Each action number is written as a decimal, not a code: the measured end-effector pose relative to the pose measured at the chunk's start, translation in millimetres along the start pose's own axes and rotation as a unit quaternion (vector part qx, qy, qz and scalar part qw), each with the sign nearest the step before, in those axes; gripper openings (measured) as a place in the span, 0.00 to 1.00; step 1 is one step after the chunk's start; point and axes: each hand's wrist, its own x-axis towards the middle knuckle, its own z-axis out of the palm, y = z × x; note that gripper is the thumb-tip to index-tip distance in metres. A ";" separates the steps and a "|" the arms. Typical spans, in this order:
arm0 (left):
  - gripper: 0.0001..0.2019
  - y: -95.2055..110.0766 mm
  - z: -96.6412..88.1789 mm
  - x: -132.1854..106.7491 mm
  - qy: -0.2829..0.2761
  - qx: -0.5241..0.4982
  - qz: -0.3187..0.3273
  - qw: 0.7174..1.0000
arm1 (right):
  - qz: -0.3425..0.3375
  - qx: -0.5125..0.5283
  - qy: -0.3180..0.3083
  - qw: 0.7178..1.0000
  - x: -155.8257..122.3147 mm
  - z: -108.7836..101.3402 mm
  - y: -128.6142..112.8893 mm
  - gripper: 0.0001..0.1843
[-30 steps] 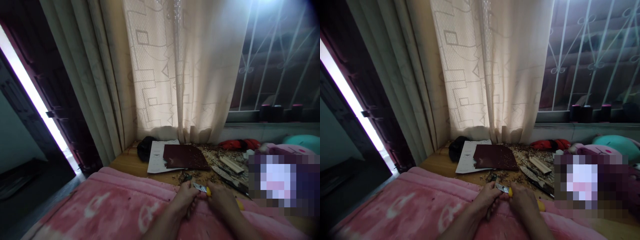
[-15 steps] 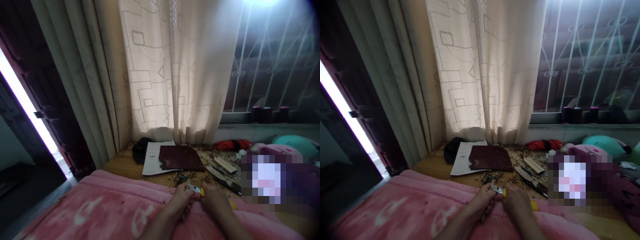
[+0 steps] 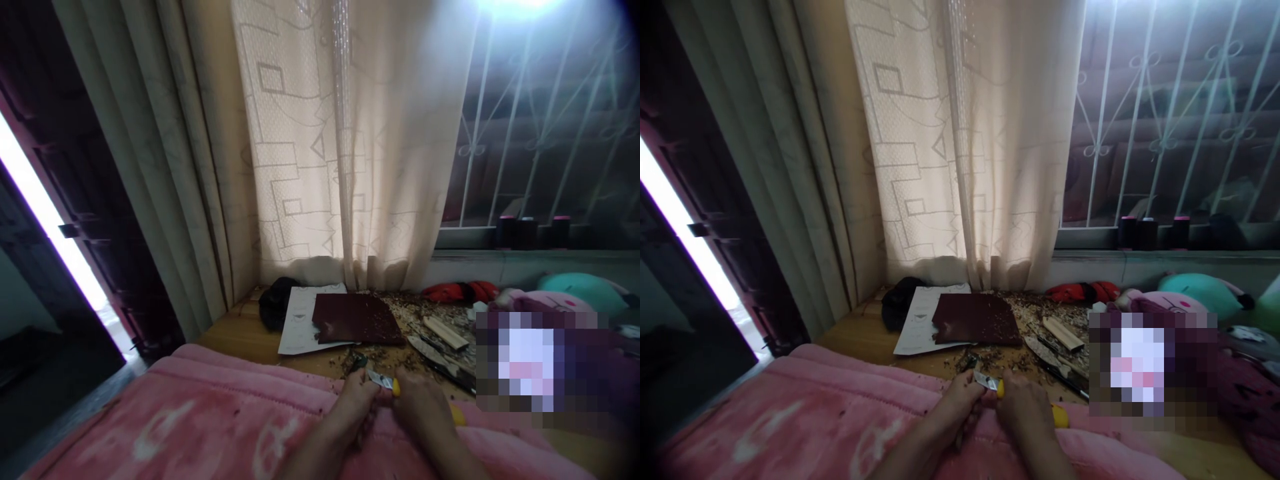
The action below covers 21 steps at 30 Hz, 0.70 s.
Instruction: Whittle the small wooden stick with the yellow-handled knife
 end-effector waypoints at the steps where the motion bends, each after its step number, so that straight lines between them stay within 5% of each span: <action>1: 0.07 -0.3 -0.2 0.1 0.004 0.000 0.000 1.000 | -0.001 0.000 0.000 1.000 -0.4 -0.5 -0.4 0.09; 21: 0.08 4.4 1.7 4.6 0.071 0.033 -0.038 0.996 | 0.000 0.049 -0.024 0.998 6.3 0.6 -5.0 0.11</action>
